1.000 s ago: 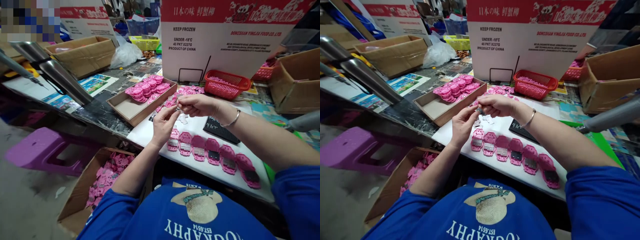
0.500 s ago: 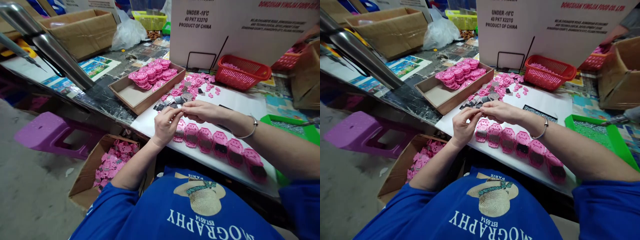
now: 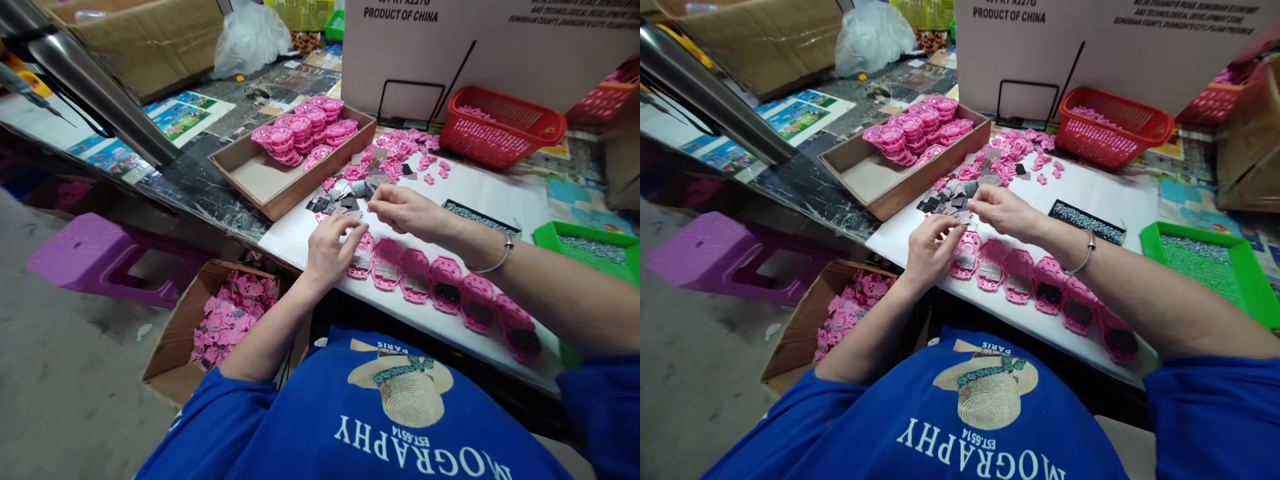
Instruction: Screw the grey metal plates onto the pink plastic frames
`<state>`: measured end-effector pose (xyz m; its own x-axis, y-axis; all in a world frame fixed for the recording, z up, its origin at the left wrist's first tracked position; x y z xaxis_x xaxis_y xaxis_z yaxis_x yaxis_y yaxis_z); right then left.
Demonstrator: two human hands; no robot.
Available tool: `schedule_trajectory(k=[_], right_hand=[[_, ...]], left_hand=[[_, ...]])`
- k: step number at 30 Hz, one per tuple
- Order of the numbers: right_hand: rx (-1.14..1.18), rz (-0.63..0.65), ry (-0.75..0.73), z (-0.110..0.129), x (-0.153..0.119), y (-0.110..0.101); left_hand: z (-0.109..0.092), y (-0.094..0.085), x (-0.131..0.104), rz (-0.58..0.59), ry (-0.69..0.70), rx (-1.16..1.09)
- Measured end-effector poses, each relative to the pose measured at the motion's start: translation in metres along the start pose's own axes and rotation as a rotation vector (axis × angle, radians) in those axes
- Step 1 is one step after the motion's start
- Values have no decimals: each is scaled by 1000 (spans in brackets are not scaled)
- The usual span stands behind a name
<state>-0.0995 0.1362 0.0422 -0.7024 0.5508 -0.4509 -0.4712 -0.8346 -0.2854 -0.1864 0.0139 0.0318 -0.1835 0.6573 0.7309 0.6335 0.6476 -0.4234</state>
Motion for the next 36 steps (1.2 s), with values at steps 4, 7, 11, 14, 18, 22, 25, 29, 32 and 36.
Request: schedule_trajectory(k=[4, 7, 11, 14, 18, 22, 25, 29, 32, 36], right_hand=[[-81, -30, 54, -15, 8, -17], [-225, -4, 20, -18, 12, -14], [-538, -17, -31, -16, 18, 2], [-616, -48, -34, -13, 24, 7], [-703, -89, -45, -12, 32, 8], [-767, -115, -50, -13, 35, 10], [-799, -137, -47, -15, 35, 10], [-840, -147, -46, -17, 35, 10], [-885, -150, -58, -16, 34, 12], [-955, -147, -90, -12, 30, 18]], left_hand=[[-2, 4, -23, 206, 67, 171], [-1, 8, -33, 268, 98, 193], [-2, 10, -34, 257, 138, 131], [-4, 10, -32, 250, 145, 100], [-3, 10, -33, 264, 122, 89], [-4, 11, -32, 272, 146, 80], [-6, 11, -31, 255, 187, 55], [-6, 10, -31, 248, 195, 37], [-5, 11, -32, 265, 173, 27], [-4, 11, -32, 279, 170, 33]])
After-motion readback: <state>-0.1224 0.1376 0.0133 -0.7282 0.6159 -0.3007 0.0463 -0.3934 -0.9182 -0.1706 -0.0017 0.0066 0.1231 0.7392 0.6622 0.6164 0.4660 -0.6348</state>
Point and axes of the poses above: each hand's wrist, its own x-axis towards the middle knuckle, its own y-axis out of the palm, z = x × y, the point moved 7 cm from there along x, towards the middle knuckle, and after that the axes turned 13 degrees about y, right-handed, at the moved point
